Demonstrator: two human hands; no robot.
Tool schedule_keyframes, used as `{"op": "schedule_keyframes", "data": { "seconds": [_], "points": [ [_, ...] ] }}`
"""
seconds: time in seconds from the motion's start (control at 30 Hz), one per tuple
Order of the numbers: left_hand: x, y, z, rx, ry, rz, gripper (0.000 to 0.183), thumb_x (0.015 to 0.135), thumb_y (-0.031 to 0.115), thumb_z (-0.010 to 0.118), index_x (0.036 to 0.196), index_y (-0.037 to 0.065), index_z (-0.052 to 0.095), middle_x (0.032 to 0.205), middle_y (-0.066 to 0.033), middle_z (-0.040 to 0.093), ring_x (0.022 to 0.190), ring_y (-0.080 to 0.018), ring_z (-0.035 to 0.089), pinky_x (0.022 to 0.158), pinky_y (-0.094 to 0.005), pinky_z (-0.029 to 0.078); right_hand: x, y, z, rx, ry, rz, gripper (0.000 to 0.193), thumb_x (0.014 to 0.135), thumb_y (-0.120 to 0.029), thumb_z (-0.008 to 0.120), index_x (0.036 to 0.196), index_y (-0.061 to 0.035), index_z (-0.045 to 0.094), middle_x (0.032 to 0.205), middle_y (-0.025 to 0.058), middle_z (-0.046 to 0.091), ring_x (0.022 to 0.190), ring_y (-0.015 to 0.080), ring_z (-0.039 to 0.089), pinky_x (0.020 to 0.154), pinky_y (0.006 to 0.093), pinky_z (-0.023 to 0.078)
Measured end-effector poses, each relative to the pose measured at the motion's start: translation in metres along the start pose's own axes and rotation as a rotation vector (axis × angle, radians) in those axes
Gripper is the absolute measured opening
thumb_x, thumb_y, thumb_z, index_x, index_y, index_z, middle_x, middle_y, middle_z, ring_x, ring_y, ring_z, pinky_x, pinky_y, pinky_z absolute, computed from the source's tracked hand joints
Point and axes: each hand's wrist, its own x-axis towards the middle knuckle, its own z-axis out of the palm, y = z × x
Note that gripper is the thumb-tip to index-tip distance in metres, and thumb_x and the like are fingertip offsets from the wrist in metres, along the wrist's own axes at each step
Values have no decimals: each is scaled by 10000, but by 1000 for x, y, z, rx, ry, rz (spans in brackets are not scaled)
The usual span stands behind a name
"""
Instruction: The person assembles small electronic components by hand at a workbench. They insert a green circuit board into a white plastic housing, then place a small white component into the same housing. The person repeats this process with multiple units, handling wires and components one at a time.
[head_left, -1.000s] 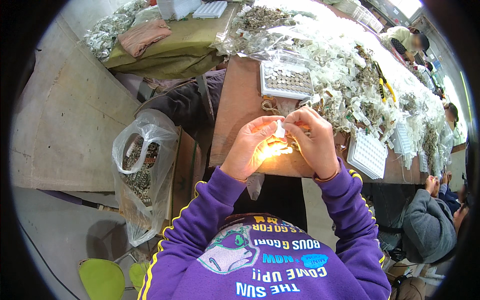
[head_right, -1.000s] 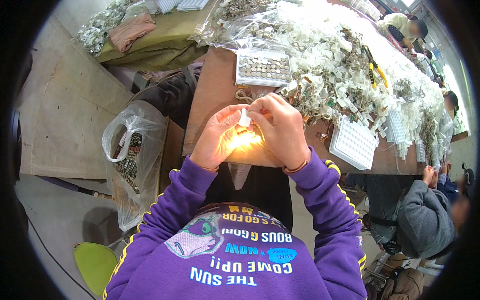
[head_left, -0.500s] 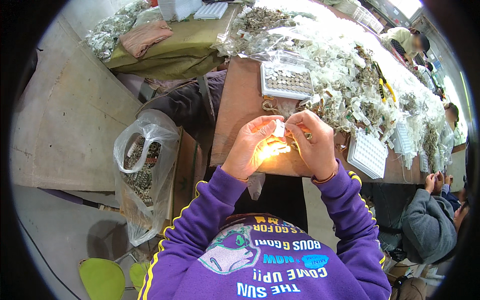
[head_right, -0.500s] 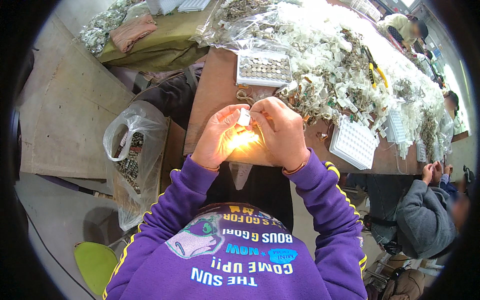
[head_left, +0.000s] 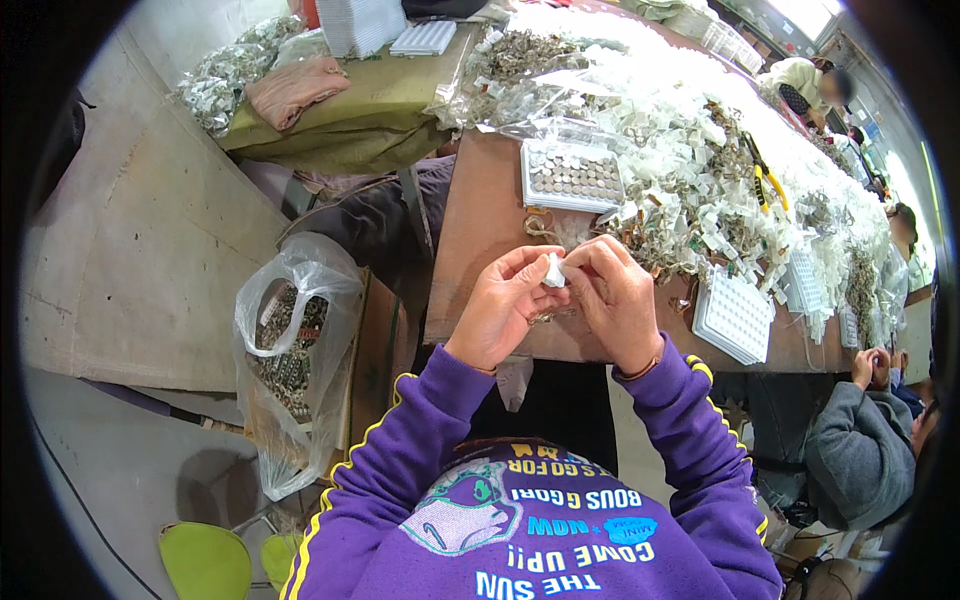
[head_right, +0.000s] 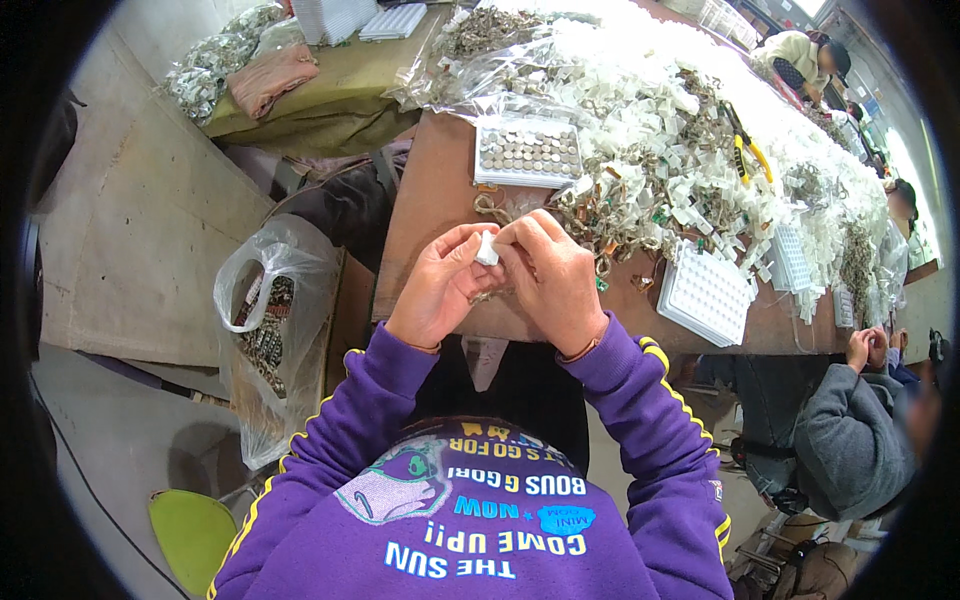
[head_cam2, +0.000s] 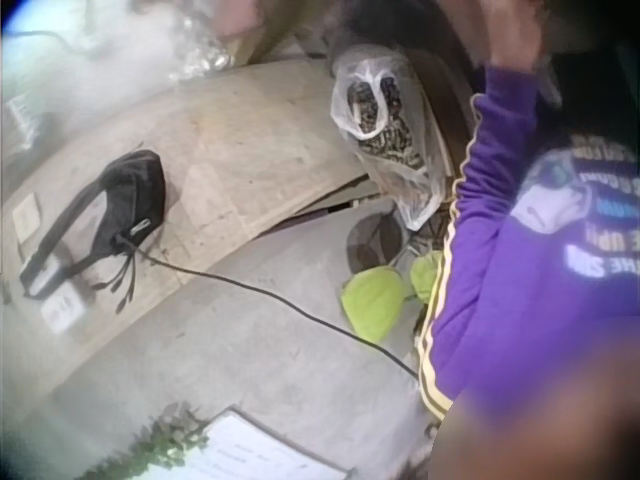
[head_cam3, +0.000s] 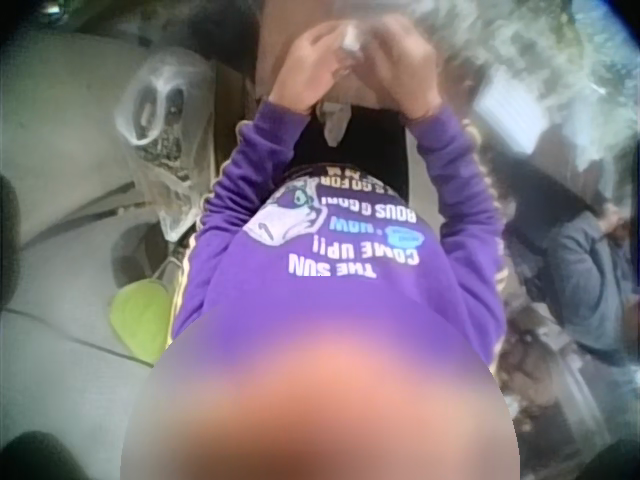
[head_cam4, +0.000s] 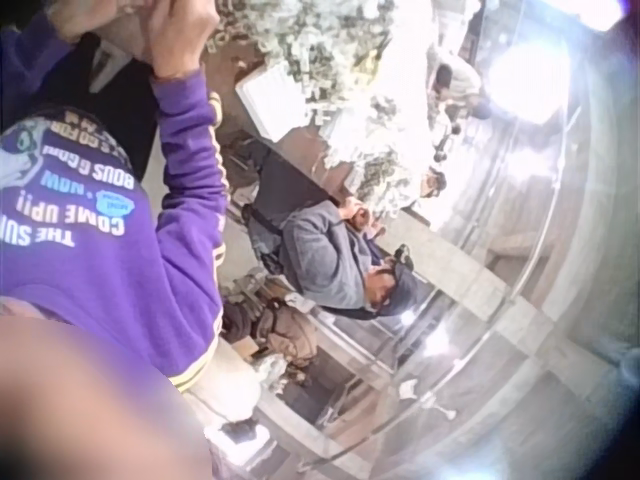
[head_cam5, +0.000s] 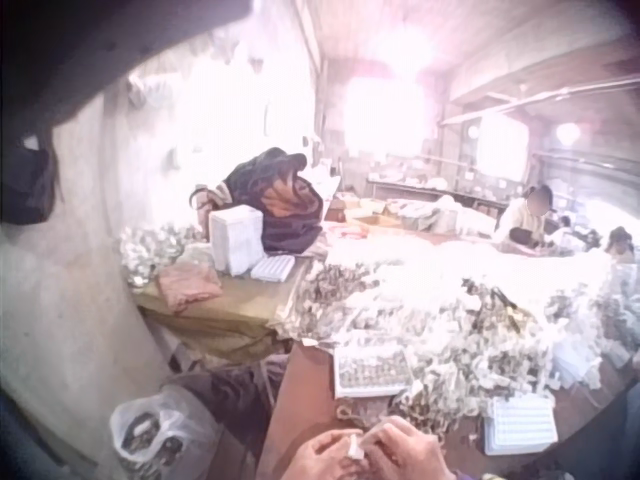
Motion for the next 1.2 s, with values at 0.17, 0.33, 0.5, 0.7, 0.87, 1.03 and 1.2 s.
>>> {"op": "schedule_keyframes", "data": {
  "seconds": [0.17, 0.33, 0.5, 0.7, 0.87, 1.03, 1.2],
  "points": [
    [1, 0, 0, 11, -17, -5, 283, 1012, 188, 564, 1210, -14, 581, 1014, -79, 660, 851, -168, 672, 808, -335, 570, 1, 0, -2, 7, -1, 16, 90, 844, -10, 656, 906, -36, 597, 814, 123, 601, 687, 308, 636, 591, 351, 508],
    [-1, 1, 1, 8, -16, -19, 263, 1018, 181, 551, 1202, -4, 582, 996, -79, 662, 833, -159, 667, 798, -338, 573, 2, -1, -2, 6, -9, -13, 87, 843, -3, 647, 902, -33, 590, 812, 133, 601, 688, 323, 631, 596, 367, 505],
    [-2, 3, 1, 64, -10, -48, 275, 1031, 202, 522, 1209, -2, 565, 1047, -74, 643, 883, -156, 643, 816, -344, 557, 3, -3, -6, -15, -58, -7, 102, 861, -8, 645, 938, -29, 582, 818, 142, 599, 690, 336, 630, 586, 373, 502],
    [-2, 2, 2, 86, 41, -71, 262, 1032, 194, 514, 1194, -7, 560, 1063, -94, 635, 924, -183, 641, 836, -358, 547, 5, -1, -9, 31, -83, 12, 96, 865, 18, 630, 937, -19, 578, 810, 144, 582, 681, 340, 626, 582, 382, 501],
    [-1, 3, 4, 116, 71, -75, 250, 1028, 190, 521, 1183, -2, 563, 1076, -107, 637, 957, -191, 645, 839, -362, 549, 5, 2, -7, 15, -104, -19, 135, 819, 69, 634, 920, -6, 586, 815, 154, 609, 675, 336, 637, 583, 352, 507],
    [0, -1, 2, 76, 75, -50, 234, 1021, 151, 537, 1189, -10, 563, 1079, -95, 636, 936, -159, 644, 849, -340, 556, 4, 6, 1, -49, -37, -69, 241, 689, 7, 662, 916, -30, 591, 840, 97, 598, 668, 281, 626, 574, 359, 496],
    [0, -1, 10, 102, 129, -29, 240, 1019, 174, 544, 1182, 0, 569, 1079, -106, 638, 937, -183, 646, 834, -345, 556, 5, 8, -5, -50, -61, -54, 202, 741, -9, 676, 928, -41, 607, 812, 103, 605, 668, 285, 628, 584, 363, 499]
  ]
}}
